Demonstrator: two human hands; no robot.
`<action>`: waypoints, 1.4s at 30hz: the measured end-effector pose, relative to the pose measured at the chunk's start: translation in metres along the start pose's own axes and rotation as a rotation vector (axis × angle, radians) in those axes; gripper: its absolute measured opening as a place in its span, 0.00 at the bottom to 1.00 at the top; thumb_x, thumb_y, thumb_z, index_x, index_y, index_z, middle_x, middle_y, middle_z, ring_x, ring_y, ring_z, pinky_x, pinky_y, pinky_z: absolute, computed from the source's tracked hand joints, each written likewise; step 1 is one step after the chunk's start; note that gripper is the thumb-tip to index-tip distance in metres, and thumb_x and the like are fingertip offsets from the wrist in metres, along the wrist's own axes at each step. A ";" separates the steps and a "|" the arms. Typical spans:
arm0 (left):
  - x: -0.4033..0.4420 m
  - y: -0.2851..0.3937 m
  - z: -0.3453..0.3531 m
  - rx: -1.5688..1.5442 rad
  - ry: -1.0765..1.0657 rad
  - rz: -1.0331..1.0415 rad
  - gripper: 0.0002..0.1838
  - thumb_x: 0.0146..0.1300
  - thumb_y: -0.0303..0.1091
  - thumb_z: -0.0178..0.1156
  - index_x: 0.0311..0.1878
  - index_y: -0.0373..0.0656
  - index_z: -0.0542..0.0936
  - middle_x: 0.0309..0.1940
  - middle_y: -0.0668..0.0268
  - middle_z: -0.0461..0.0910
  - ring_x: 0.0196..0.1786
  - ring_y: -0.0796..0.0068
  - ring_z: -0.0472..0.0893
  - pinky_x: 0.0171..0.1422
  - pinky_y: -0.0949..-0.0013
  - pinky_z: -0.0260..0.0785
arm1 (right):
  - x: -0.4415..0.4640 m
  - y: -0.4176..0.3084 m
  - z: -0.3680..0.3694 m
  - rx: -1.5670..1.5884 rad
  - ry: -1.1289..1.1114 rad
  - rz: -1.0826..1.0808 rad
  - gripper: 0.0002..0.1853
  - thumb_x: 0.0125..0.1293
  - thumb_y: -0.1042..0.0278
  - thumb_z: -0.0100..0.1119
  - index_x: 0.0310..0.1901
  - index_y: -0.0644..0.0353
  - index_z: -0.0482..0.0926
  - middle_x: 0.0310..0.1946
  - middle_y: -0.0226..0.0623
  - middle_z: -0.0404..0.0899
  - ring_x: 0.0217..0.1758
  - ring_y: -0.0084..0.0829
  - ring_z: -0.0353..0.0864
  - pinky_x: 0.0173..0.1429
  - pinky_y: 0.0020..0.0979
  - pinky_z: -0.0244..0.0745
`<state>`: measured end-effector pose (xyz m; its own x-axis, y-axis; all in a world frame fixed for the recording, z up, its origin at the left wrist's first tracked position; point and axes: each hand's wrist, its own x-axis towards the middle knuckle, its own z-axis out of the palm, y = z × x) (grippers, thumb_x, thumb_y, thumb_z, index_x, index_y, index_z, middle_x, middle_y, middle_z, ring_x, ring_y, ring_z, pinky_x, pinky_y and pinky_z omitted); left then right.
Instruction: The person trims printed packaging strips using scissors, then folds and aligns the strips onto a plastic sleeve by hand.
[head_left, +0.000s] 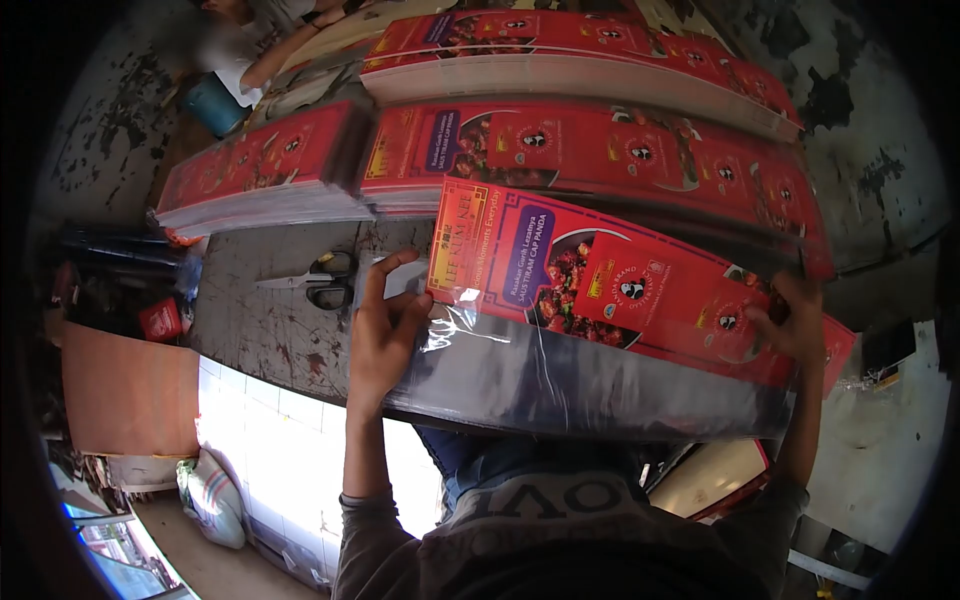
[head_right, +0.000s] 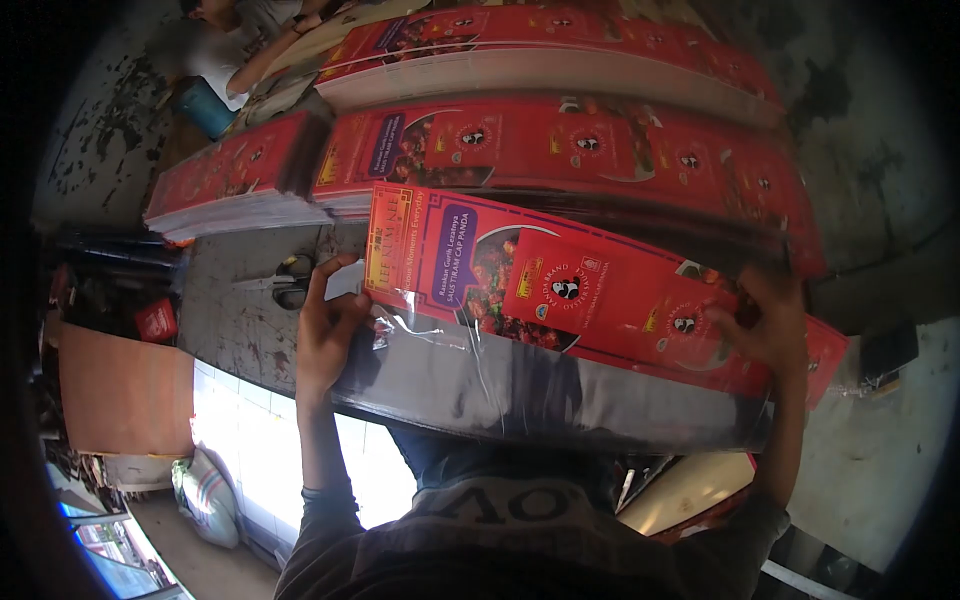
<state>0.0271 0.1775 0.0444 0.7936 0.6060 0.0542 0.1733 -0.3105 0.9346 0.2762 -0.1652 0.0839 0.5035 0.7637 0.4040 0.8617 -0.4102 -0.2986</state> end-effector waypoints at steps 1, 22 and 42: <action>0.000 0.001 0.000 0.007 -0.014 0.000 0.21 0.58 0.27 0.52 0.55 0.38 0.63 0.17 0.67 0.77 0.23 0.88 0.68 0.31 0.83 0.57 | 0.002 -0.001 0.000 -0.026 -0.012 -0.025 0.20 0.42 0.54 0.67 0.21 0.61 0.68 0.11 0.33 0.61 0.12 0.27 0.62 0.19 0.27 0.57; -0.013 0.042 0.002 -0.324 0.277 0.208 0.10 0.61 0.26 0.51 0.45 0.39 0.65 0.24 0.60 0.79 0.28 0.87 0.74 0.31 0.85 0.61 | -0.003 -0.001 -0.032 0.003 -0.168 0.121 0.41 0.37 0.26 0.57 0.34 0.65 0.73 0.20 0.35 0.69 0.19 0.27 0.65 0.24 0.29 0.59; 0.026 0.020 -0.020 0.962 -0.095 0.516 0.24 0.50 0.42 0.61 0.49 0.45 0.68 0.48 0.57 0.67 0.52 0.55 0.68 0.54 0.56 0.60 | 0.028 -0.041 0.030 -0.246 -0.048 -0.074 0.30 0.48 0.48 0.61 0.47 0.61 0.68 0.44 0.47 0.68 0.40 0.42 0.74 0.44 0.37 0.68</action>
<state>0.0390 0.2016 0.0719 0.9362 0.1923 0.2943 0.1569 -0.9777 0.1399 0.2532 -0.1127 0.0816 0.4399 0.8164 0.3741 0.8883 -0.4568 -0.0477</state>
